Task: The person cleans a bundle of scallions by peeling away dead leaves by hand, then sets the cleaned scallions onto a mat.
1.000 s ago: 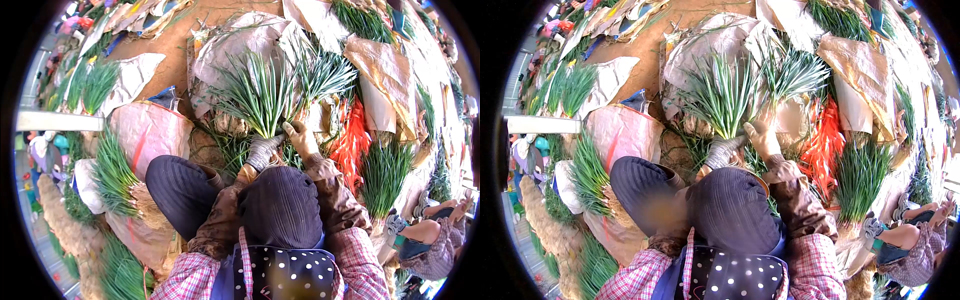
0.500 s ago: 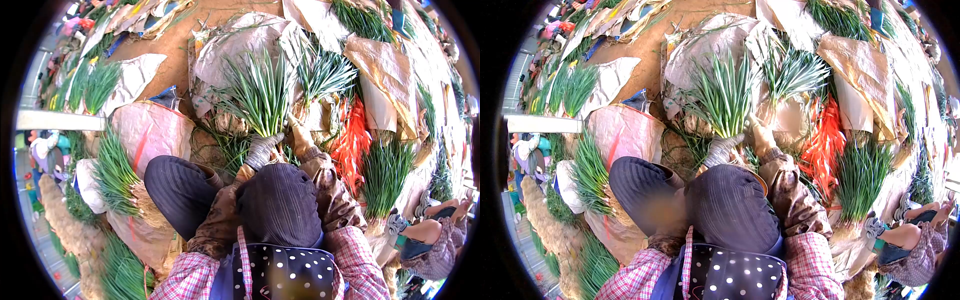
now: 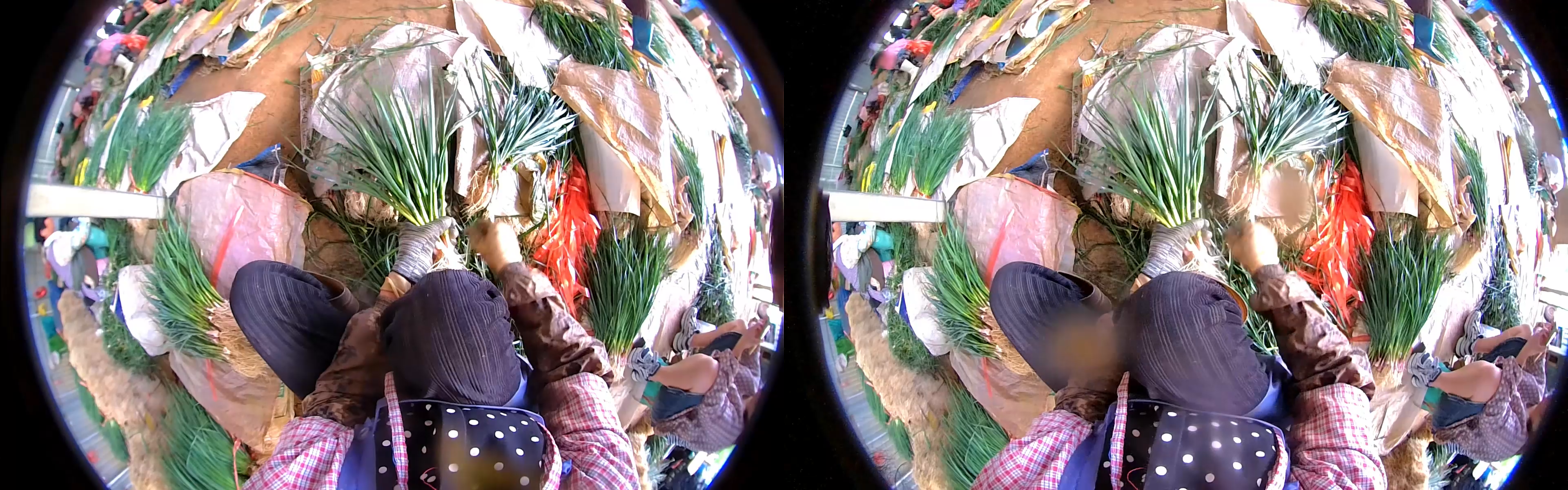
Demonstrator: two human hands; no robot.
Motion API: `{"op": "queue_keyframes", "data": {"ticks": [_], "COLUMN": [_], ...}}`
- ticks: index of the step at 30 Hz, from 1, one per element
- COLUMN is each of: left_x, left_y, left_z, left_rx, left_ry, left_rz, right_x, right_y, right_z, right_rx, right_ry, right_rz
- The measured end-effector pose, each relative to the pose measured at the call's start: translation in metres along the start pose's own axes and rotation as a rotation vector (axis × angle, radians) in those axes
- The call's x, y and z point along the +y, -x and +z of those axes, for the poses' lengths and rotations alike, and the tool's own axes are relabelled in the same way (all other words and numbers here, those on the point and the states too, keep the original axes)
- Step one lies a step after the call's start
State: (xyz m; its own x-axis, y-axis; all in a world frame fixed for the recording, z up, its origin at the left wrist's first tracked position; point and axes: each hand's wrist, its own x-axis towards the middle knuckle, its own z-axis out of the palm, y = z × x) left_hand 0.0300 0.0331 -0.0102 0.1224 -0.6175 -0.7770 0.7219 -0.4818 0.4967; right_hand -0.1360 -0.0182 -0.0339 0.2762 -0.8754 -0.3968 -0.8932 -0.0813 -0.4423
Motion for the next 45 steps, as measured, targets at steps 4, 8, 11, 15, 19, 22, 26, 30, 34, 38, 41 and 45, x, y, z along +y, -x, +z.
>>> {"op": "queue_keyframes", "data": {"ticks": [4,8,11,15,19,22,26,30,34,38,41,45], "left_x": [0.007,-0.002,-0.006,0.0,0.016,0.008,-0.015,0.012,0.006,0.002,-0.013,0.004], "left_y": [0.011,0.007,-0.005,-0.006,0.009,0.0,-0.026,0.011,-0.01,-0.011,-0.027,0.005], "left_z": [0.002,0.005,0.004,0.007,0.016,0.012,-0.004,0.016,0.006,0.004,-0.01,0.005], "left_rx": [-0.075,-0.075,-0.04,0.041,0.07,0.078,-0.021,0.132,0.148,0.245,0.207,0.115], "left_ry": [-0.097,-0.014,-0.116,-0.505,-0.706,-0.612,-0.392,-0.545,-0.833,-0.836,-0.666,-0.306], "left_rz": [0.018,0.093,0.173,0.139,0.096,0.066,0.171,0.098,0.142,0.104,0.226,0.238], "right_x": [-0.008,0.001,-0.014,-0.023,-0.029,-0.032,0.024,0.001,-0.047,-0.039,-0.02,0.009], "right_y": [-0.07,-0.108,-0.091,-0.036,-0.015,-0.009,-0.033,-0.015,-0.007,-0.021,-0.025,-0.01], "right_z": [-0.043,-0.054,-0.055,-0.041,-0.018,-0.018,0.042,0.018,-0.018,0.006,0.03,0.04], "right_rx": [0.413,0.288,0.27,0.062,0.114,-0.016,-0.235,-0.173,0.012,0.031,0.072,-0.27], "right_ry": [0.143,0.148,0.179,-0.129,-0.568,-0.829,-1.769,-1.373,-0.672,-0.889,-0.883,-0.105], "right_rz": [0.113,0.148,0.164,-0.095,-0.165,0.184,0.524,0.256,-0.027,0.003,0.29,0.036]}}
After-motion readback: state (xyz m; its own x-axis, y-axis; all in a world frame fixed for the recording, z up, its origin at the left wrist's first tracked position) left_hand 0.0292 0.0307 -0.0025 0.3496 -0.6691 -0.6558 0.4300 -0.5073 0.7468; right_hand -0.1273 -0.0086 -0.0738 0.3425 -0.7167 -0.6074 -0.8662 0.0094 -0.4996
